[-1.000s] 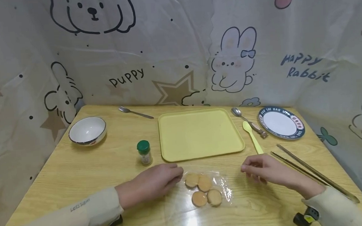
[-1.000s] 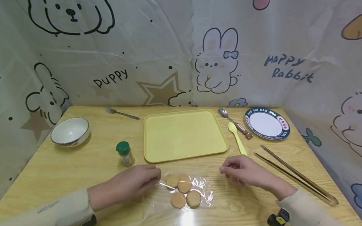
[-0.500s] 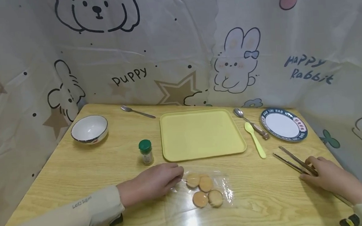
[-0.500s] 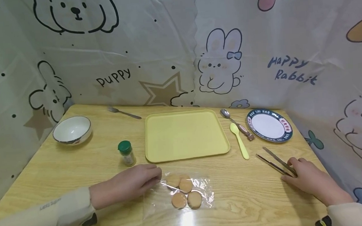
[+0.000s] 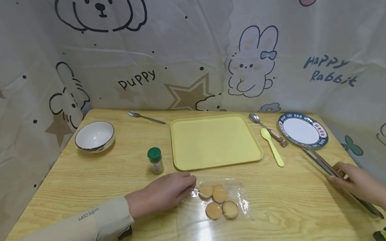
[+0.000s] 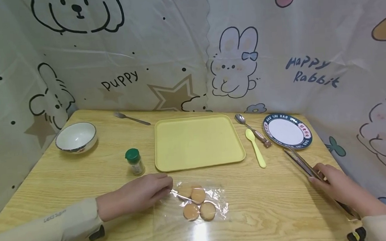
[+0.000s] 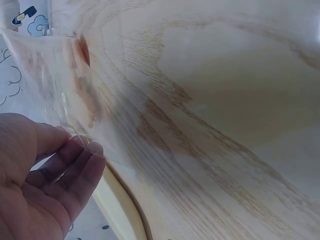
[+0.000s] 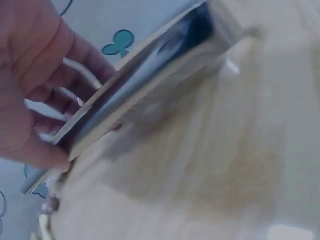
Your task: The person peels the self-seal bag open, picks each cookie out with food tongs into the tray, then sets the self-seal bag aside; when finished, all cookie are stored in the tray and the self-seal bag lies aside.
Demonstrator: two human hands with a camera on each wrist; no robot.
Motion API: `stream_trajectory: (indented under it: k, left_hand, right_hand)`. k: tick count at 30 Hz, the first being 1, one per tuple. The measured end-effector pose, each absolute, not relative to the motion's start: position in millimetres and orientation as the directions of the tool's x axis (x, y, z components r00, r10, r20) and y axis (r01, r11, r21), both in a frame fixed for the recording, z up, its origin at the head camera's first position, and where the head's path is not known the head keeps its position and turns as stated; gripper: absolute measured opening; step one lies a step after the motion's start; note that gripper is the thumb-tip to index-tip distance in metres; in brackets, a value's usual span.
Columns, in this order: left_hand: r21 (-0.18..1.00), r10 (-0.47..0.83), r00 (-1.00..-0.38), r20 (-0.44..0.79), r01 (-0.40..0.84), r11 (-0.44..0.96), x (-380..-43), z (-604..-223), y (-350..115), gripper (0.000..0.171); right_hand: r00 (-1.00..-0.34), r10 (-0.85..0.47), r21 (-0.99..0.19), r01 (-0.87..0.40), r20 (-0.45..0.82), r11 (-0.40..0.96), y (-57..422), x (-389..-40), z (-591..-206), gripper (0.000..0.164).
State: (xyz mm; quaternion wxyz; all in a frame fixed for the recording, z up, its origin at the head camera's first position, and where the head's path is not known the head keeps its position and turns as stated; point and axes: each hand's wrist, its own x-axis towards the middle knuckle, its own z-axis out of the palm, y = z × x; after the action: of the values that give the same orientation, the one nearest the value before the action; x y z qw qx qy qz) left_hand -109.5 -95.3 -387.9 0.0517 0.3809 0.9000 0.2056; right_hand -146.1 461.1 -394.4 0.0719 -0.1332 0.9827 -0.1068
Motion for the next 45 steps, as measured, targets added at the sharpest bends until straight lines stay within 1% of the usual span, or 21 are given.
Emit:
stream_trajectory:
  k: [2, 7, 9, 11, 13, 15, 17, 18, 21, 24, 30, 35, 40, 45]
  left_hand:
    - [0.408, 0.706, -0.705, 0.066, 0.665, 0.625, -109.8, -387.7, -95.5, 0.01]
    - [0.409, 0.703, -0.709, 0.062, 0.66, 0.63, -110.5, -386.9, -96.1, 0.011]
    - [0.406, 0.701, -0.71, 0.058, 0.659, 0.633, -111.0, -386.7, -96.2, 0.011]
    - [0.402, 0.7, -0.712, 0.053, 0.657, 0.638, -111.8, -386.6, -96.4, 0.011]
    - [0.4, 0.701, -0.711, 0.056, 0.659, 0.637, -112.5, -386.4, -96.9, 0.011]
    - [0.398, 0.702, -0.71, 0.06, 0.662, 0.635, -113.3, -386.1, -97.3, 0.011]
    - [0.396, 0.703, -0.707, 0.068, 0.666, 0.632, -113.6, -385.8, -97.7, 0.011]
    - [0.395, 0.704, -0.706, 0.072, 0.669, 0.63, -113.5, -385.7, -97.8, 0.011]
    - [0.391, 0.705, -0.705, 0.076, 0.672, 0.629, -113.3, -385.6, -97.9, 0.011]
    - [0.39, 0.704, -0.706, 0.077, 0.671, 0.63, -113.1, -385.7, -98.1, 0.012]
    - [0.388, 0.705, -0.705, 0.074, 0.672, 0.631, -112.9, -385.3, -98.1, 0.012]
    - [0.382, 0.704, -0.706, 0.074, 0.672, 0.634, -113.2, -385.5, -97.5, 0.012]
    - [0.371, 0.708, -0.703, 0.074, 0.678, 0.634, -112.3, -387.3, -96.2, 0.011]
    - [0.361, 0.703, -0.708, 0.069, 0.675, 0.644, -110.4, -389.0, -97.5, 0.009]
  right_hand:
    - [-0.954, -0.286, -0.271, -0.252, -0.094, 0.929, 455.6, -147.0, -387.9, 0.031]
    - [-0.94, -0.341, -0.251, -0.332, 0.006, 0.909, 428.8, -143.8, -369.9, 0.036]
    - [-0.915, -0.402, -0.245, -0.4, 0.043, 0.883, 415.8, -140.5, -363.7, 0.037]
    - [-0.884, -0.466, -0.254, -0.459, 0.037, 0.851, 403.4, -136.8, -358.4, 0.04]
    - [-0.844, -0.534, -0.242, -0.531, 0.057, 0.812, 391.9, -132.9, -355.0, 0.043]
    - [-0.807, -0.589, -0.249, -0.579, 0.04, 0.777, 381.7, -129.3, -352.2, 0.044]
    - [-0.771, -0.636, -0.278, -0.618, 0.03, 0.735, 373.1, -126.3, -350.5, 0.043]
    - [-0.753, -0.658, -0.319, -0.627, 0.016, 0.71, 369.6, -125.4, -349.8, 0.042]
    - [-0.709, -0.704, -0.452, -0.617, -0.037, 0.644, 360.4, -123.4, -349.1, 0.038]
    - [-0.686, -0.722, -0.533, -0.578, -0.092, 0.618, 353.7, -122.4, -350.0, 0.036]
    - [-0.677, -0.708, -0.564, -0.511, -0.201, 0.648, 338.6, -121.8, -354.1, 0.033]
    - [-0.655, -0.713, -0.608, -0.466, -0.25, 0.642, 325.1, -124.7, -358.8, 0.027]
    - [-0.6, -0.757, -0.688, -0.436, -0.258, 0.58, 311.2, -129.9, -366.3, 0.025]
    - [-0.558, -0.792, -0.734, -0.427, -0.246, 0.528, 303.4, -134.2, -371.7, 0.023]
